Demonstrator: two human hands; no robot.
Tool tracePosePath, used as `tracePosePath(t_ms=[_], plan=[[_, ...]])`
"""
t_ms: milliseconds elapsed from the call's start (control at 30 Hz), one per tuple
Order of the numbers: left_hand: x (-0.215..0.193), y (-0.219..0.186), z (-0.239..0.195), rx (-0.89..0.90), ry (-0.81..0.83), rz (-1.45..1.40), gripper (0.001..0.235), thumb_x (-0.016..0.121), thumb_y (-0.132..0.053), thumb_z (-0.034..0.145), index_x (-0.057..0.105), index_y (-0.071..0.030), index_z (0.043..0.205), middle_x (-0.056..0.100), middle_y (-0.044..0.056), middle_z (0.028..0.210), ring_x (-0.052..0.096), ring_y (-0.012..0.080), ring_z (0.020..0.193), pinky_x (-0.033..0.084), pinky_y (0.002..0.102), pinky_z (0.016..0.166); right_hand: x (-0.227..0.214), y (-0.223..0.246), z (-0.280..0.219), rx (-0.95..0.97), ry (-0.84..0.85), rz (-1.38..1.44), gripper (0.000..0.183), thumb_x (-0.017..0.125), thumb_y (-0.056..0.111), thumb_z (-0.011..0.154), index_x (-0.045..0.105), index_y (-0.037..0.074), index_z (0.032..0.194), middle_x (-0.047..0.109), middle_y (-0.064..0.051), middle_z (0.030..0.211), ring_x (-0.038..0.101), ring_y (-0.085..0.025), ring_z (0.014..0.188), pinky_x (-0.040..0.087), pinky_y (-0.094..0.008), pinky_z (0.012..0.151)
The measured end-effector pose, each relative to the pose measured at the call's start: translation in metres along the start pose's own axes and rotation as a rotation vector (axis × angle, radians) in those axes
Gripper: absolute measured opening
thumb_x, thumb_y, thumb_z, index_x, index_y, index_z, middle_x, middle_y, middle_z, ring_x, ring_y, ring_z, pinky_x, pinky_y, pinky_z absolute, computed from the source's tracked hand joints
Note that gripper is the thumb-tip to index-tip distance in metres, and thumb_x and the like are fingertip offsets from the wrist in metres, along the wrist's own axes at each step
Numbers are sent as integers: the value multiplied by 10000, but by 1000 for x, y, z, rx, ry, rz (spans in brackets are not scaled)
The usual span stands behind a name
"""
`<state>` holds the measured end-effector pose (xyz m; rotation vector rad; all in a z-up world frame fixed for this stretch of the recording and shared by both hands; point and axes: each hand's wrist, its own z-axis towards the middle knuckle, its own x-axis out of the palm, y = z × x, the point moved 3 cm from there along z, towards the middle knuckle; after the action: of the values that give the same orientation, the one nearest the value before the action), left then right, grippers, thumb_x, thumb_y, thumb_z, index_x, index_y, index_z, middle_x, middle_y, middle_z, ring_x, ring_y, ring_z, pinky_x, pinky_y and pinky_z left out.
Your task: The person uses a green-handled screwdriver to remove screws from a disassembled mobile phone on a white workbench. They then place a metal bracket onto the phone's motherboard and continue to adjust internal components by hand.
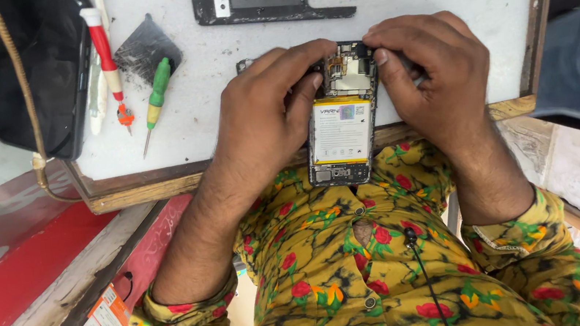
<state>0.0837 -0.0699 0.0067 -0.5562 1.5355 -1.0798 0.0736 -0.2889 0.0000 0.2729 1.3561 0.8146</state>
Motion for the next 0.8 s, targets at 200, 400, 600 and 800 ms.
tracePosePath(t_ms=[200,400,600,800], plan=[[3,-6,9,-22,48,32,372,689,-18,988,662,-107,1348,699,115,1051,722,290,930,586,377,827,1,-6,-3,-2,-8,16,123,725,18,1029,741,77,1135,759,-57,1154,705,-229,1036,548,-326,888],[1,3,0,-217,-64,-320,210,715,-46,1019,633,-55,1212,749,65,1088,784,129,979,664,258,821,2,-8,-3,-3,-3,20,109,727,24,1037,746,78,1130,764,-51,1146,713,-208,1032,546,-316,876],[12,3,-9,-224,-138,77,189,805,-111,963,630,-46,994,730,67,881,745,159,771,589,289,660,2,-7,-1,-9,-2,28,112,722,17,1037,745,78,1128,764,-54,1145,712,-207,1025,547,-308,865],[9,-1,-12,-198,-74,51,232,766,-105,954,620,-72,1132,723,52,866,738,169,755,583,304,658,2,-7,-1,-3,1,14,107,731,17,1035,746,80,1120,764,-50,1142,709,-210,1020,549,-310,870]])
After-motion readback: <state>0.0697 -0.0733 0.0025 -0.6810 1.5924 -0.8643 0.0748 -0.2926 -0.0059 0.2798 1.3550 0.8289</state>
